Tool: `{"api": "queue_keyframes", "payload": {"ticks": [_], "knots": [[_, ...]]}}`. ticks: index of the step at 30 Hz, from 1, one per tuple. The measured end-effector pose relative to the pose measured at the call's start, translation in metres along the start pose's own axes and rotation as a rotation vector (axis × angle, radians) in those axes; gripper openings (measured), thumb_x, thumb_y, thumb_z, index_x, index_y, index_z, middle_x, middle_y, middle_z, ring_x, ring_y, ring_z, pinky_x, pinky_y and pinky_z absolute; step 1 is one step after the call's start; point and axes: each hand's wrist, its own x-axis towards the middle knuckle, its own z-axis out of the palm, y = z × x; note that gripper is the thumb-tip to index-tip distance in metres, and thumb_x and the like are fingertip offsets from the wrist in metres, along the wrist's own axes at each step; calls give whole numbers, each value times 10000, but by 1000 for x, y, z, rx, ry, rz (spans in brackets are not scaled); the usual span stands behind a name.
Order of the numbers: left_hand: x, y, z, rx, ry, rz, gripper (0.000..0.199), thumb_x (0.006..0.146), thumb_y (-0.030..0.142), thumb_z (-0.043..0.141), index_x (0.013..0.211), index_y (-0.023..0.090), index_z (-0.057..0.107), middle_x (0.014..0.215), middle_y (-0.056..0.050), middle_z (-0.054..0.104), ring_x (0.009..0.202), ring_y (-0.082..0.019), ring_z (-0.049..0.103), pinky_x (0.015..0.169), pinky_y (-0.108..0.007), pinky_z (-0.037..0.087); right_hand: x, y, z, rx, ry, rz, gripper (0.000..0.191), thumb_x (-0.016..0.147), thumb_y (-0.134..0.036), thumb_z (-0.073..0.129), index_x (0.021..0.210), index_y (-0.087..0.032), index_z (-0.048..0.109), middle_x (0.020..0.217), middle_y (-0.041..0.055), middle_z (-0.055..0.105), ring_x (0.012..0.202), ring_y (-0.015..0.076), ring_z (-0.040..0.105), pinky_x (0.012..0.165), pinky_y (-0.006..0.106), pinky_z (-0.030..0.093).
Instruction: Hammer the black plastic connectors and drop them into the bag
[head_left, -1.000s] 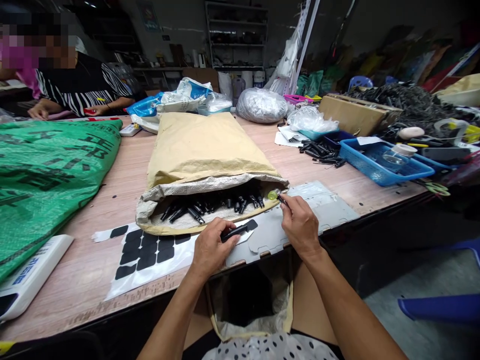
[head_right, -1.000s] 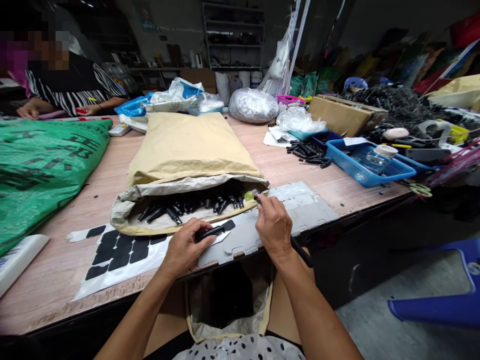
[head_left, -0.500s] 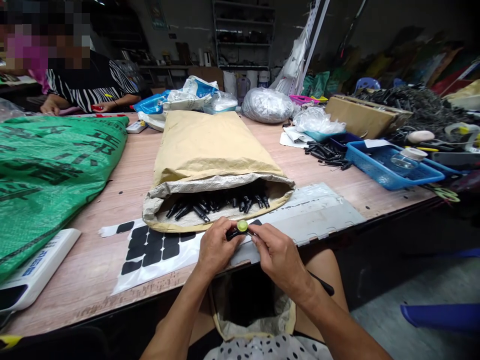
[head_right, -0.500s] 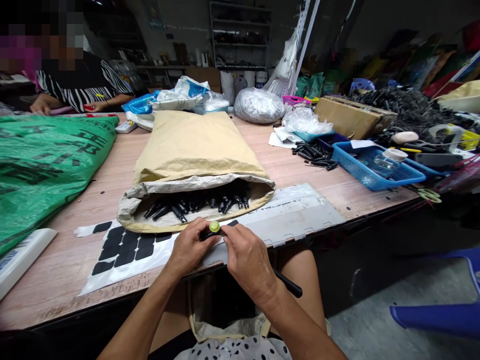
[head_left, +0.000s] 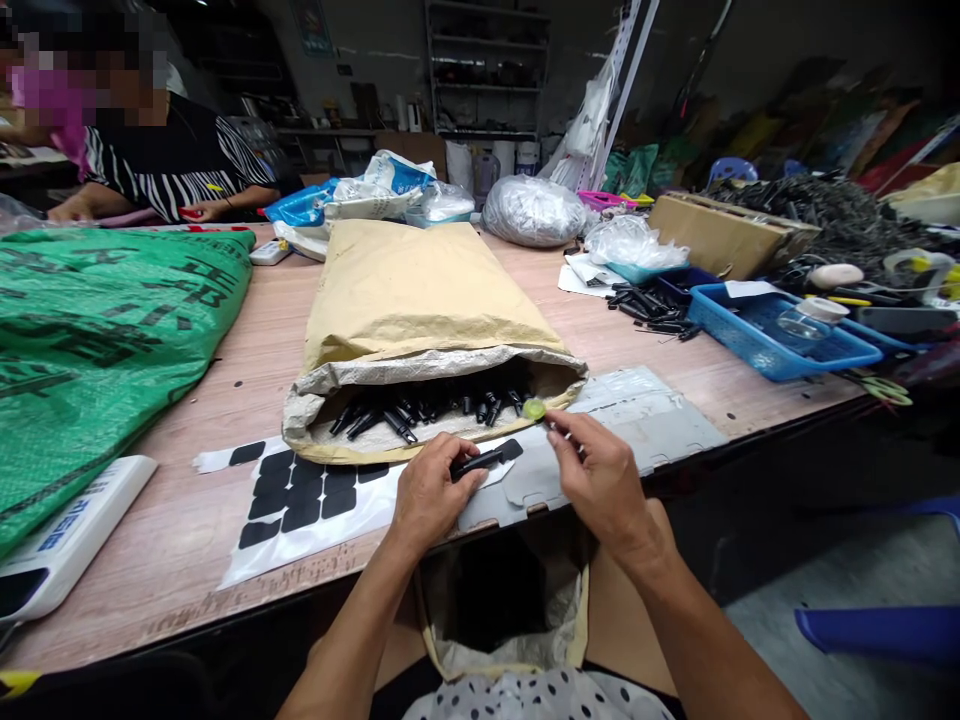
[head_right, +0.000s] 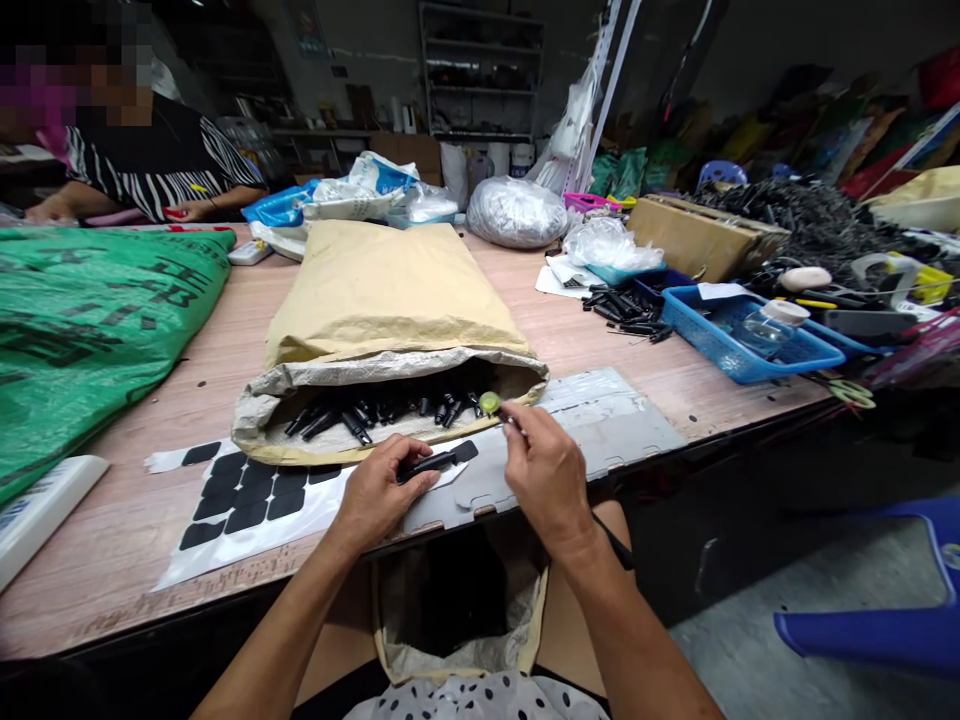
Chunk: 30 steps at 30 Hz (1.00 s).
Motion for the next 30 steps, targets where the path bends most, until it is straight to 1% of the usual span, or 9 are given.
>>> {"api": "queue_keyframes", "payload": {"ticks": [6,11,14,16,19,21,26,28,30], "knots": [[-1,2,-1,50,-24,-2,169,842,281,725,1007,248,709,955,-3,658,878,-198,611,770,-309,451,35,48,-2,-384,8,141,289,910,-183,576,1145,-245,733,1047,48,733,952,233,652,790,331,457],[1,-1,-3,55,-20,24,156,862,293,716,1007,235,711,950,-12,654,818,-190,599,734,-310,444,35,67,16,-566,-13,74,305,930,-160,548,1165,-236,726,997,72,697,936,233,587,760,326,388],[-10,8,-3,48,-15,153,144,905,307,682,1023,225,694,955,-33,658,884,-208,604,786,-327,443,31,70,20,-587,5,32,303,935,-158,548,1177,-242,709,1000,68,683,936,231,566,767,326,372],[-27,21,3,39,-94,280,140,943,319,633,1032,221,679,954,-46,662,902,-216,602,798,-339,435,30,71,20,-592,7,22,302,928,-153,558,1177,-244,703,999,63,680,934,232,561,768,327,369],[-64,35,26,14,-333,390,163,956,335,596,1070,236,657,933,-38,671,855,-208,611,767,-344,428,30,72,20,-599,7,17,305,927,-154,563,1188,-243,693,1007,61,676,934,232,559,771,327,367],[-86,32,51,4,-451,327,160,927,320,618,1066,249,650,951,-28,687,866,-208,635,775,-340,443,31,72,20,-603,8,16,303,927,-154,565,1189,-240,690,1004,62,674,929,232,558,769,327,367],[-109,-11,108,-2,-614,-128,300,926,324,564,1203,254,656,1122,-67,734,1037,-263,688,879,-370,506,31,71,20,-606,-2,24,276,933,-169,578,1179,-232,686,1007,61,675,942,234,559,771,330,378],[-110,-20,114,14,-693,-196,432,888,351,614,1306,243,628,1171,-98,731,1092,-303,682,907,-405,515,31,71,20,-607,1,27,273,939,-175,580,1184,-233,685,1009,60,675,940,233,558,775,329,381],[-108,-13,107,31,-738,-137,458,817,335,697,1266,250,662,1154,-95,730,1058,-314,688,880,-403,524,30,71,20,-609,2,26,272,946,-183,580,1191,-236,685,1006,59,675,936,231,557,776,328,382]]}}
